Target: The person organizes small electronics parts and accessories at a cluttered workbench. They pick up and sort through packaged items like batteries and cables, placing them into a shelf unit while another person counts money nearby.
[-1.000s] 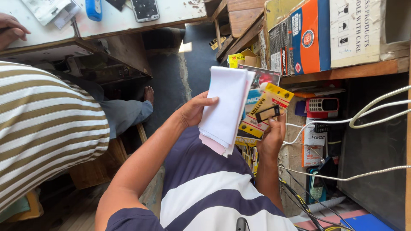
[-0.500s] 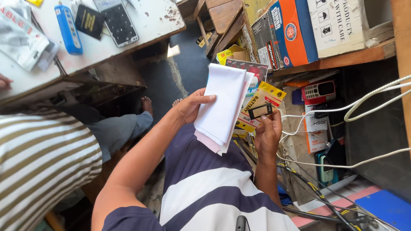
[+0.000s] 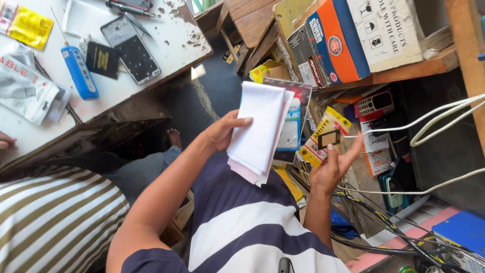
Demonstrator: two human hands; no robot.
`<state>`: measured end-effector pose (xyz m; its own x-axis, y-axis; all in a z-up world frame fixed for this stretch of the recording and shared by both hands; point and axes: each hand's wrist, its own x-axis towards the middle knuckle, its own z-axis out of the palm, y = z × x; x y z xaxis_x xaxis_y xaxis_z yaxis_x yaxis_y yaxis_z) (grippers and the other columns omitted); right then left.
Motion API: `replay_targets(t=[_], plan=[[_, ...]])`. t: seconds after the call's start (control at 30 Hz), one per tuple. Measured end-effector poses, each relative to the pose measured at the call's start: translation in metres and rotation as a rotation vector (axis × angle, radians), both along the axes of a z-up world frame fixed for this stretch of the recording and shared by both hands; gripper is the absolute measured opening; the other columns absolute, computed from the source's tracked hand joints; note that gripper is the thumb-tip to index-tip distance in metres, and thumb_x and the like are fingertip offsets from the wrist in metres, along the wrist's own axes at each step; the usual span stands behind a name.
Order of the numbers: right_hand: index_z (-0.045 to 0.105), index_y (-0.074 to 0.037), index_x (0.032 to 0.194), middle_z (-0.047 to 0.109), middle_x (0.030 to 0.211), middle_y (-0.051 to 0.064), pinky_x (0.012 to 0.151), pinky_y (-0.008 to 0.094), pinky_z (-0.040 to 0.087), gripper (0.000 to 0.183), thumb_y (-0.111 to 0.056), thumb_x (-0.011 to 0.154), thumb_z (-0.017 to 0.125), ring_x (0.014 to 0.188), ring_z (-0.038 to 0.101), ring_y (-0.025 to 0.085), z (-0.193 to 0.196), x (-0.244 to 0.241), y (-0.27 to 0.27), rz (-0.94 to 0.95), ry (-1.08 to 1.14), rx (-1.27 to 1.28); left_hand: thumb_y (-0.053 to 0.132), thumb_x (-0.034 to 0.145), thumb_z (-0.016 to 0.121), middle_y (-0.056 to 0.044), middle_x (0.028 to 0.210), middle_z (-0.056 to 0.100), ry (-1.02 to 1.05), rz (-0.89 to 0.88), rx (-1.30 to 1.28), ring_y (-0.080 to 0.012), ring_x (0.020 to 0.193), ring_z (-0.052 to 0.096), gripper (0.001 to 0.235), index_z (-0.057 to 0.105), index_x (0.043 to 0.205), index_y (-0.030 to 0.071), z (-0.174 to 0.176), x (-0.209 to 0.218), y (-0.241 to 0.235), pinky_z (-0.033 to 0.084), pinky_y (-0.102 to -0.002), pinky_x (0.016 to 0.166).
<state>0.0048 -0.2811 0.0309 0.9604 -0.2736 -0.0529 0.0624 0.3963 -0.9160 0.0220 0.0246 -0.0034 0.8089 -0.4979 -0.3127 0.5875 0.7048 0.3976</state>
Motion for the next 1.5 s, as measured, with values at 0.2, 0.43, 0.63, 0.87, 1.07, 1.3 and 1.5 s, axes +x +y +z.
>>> replay_targets(t=[0.2, 0.43, 0.63, 0.87, 1.07, 1.3, 1.5], plan=[[0.070, 0.004, 0.137, 0.072, 0.128, 0.012, 0.085, 0.027, 0.047, 0.038, 0.002, 0.103, 0.051, 0.100, 0.059, 0.015, -0.015, -0.011, -0.002, 0.144, 0.252, -0.603, 0.023, 0.085, 0.081, -0.014, 0.118, 0.072, 0.024, -0.077, 0.000, -0.0233, 0.103, 0.073, 0.056, 0.061, 0.132, 0.001, -0.010, 0.000, -0.014, 0.059, -0.042, 0.095], [0.060, 0.001, 0.132, 0.068, 0.118, 0.008, 0.092, 0.026, 0.051, 0.031, -0.006, 0.103, 0.051, 0.103, 0.064, 0.012, -0.005, -0.035, 0.035, 0.201, 0.299, -0.395, 0.022, 0.087, 0.078, -0.012, 0.124, 0.069, 0.045, -0.169, 0.224, -0.0225, 0.109, 0.070, 0.058, 0.056, 0.137, 0.004, -0.012, 0.010, -0.055, 0.057, -0.042, 0.098], [0.059, 0.005, 0.131, 0.067, 0.117, 0.012, 0.090, 0.031, 0.052, 0.030, -0.010, 0.106, 0.053, 0.101, 0.065, 0.016, -0.008, -0.049, 0.025, 0.065, 0.385, -0.176, 0.028, 0.090, 0.074, -0.009, 0.138, 0.061, -0.146, -0.261, 0.543, -0.0190, 0.127, 0.058, 0.077, 0.035, 0.155, 0.014, -0.006, 0.016, -0.076, 0.044, -0.037, 0.108], [0.054, 0.005, 0.135, 0.067, 0.122, 0.013, 0.095, 0.032, 0.052, 0.043, -0.015, 0.097, 0.059, 0.107, 0.066, 0.017, 0.001, -0.058, 0.026, 0.051, 0.452, -0.004, 0.031, 0.089, 0.074, -0.014, 0.138, 0.063, -0.225, -0.374, 0.646, -0.0220, 0.126, 0.060, 0.080, 0.036, 0.156, 0.012, -0.004, 0.020, -0.098, 0.047, -0.036, 0.106], [0.055, 0.006, 0.135, 0.066, 0.123, 0.016, 0.097, 0.034, 0.052, 0.046, -0.005, 0.092, 0.068, 0.108, 0.065, 0.021, 0.022, -0.035, 0.021, 0.031, 0.396, -0.181, 0.025, 0.093, 0.072, -0.012, 0.135, 0.062, -0.379, -0.090, 0.744, -0.0206, 0.123, 0.059, 0.072, 0.040, 0.154, 0.006, -0.013, 0.036, -0.141, 0.045, -0.033, 0.104], [0.049, 0.008, 0.138, 0.063, 0.131, 0.022, 0.100, 0.039, 0.051, 0.051, -0.009, 0.094, 0.069, 0.115, 0.066, 0.029, 0.029, 0.042, -0.003, -0.205, 0.323, -0.876, 0.034, 0.097, 0.066, -0.007, 0.098, 0.066, -0.224, 0.025, 0.866, -0.0143, 0.087, 0.064, 0.052, 0.052, 0.137, 0.004, -0.019, 0.065, -0.129, 0.052, -0.029, 0.075], [0.053, 0.010, 0.129, 0.061, 0.128, 0.028, 0.101, 0.048, 0.048, 0.045, -0.012, 0.095, 0.072, 0.116, 0.065, 0.042, -0.005, 0.100, -0.031, -0.348, 0.242, -1.163, 0.034, 0.098, 0.064, -0.003, 0.092, 0.069, -0.108, -0.065, 0.749, -0.0107, 0.080, 0.064, 0.036, 0.063, 0.119, 0.005, -0.031, 0.037, -0.125, 0.053, -0.026, 0.070]])
